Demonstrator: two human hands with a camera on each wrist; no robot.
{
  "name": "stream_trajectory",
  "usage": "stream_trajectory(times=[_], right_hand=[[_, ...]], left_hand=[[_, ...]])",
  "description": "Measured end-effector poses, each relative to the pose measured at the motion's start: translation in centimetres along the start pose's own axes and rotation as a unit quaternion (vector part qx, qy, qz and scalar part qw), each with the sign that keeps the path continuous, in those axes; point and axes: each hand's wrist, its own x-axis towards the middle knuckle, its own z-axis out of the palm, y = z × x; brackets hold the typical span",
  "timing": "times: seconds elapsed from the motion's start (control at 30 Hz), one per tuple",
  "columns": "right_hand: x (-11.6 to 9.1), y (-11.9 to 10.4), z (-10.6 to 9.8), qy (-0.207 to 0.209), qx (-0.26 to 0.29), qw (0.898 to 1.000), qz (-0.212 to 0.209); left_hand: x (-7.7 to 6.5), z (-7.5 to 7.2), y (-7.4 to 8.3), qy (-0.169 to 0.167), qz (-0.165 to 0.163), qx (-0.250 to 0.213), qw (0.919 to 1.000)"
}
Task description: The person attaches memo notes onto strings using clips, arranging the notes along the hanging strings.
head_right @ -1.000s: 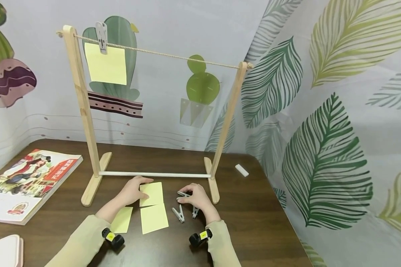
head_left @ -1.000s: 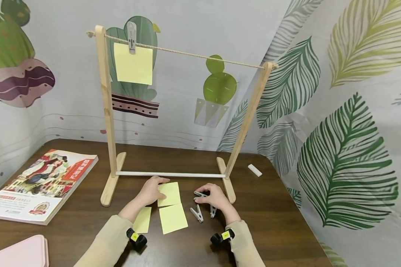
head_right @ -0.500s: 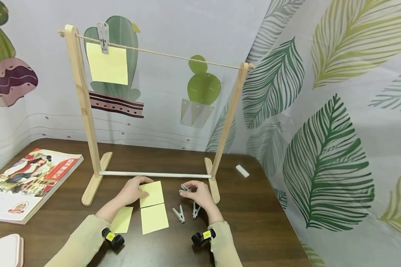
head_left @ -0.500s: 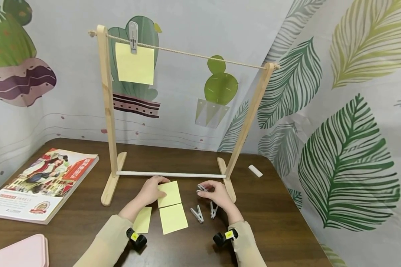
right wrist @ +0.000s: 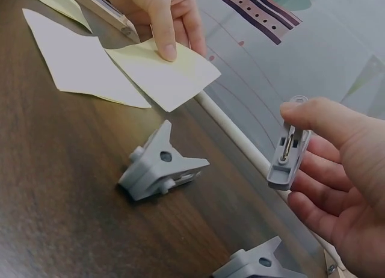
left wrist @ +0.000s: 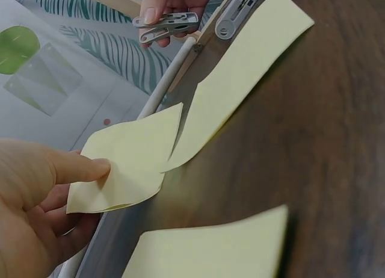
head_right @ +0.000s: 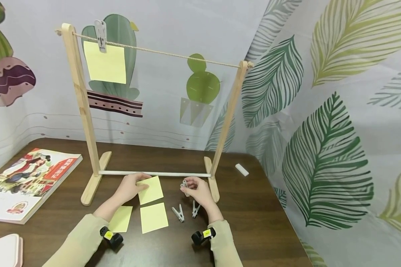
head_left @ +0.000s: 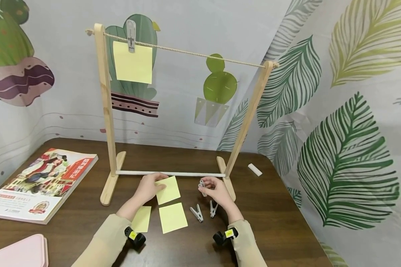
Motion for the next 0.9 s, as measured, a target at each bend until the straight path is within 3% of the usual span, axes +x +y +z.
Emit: stream_trajectory(times=[0.23,0.5,0.9], right_hand=[[0.0,-0.2,0.0,-0.014,0.011,1.000,0.003],[-1.1,-3.7,-0.3,-0.032,0.040,0.999,0.007],[-1.2,-3.8,-0.4,-0.033,0.034,0.999,0.007]], left_hand=[[0.0,-0.7,0.2,-0.013,-0.014,-0.043,0.9989],[-0.1,-1.3,0.5,-0.038,-0.013,-0.057,0.9976],[0.0,-1.2,1.4,-0.039,-0.023,-0.067,0.9967]])
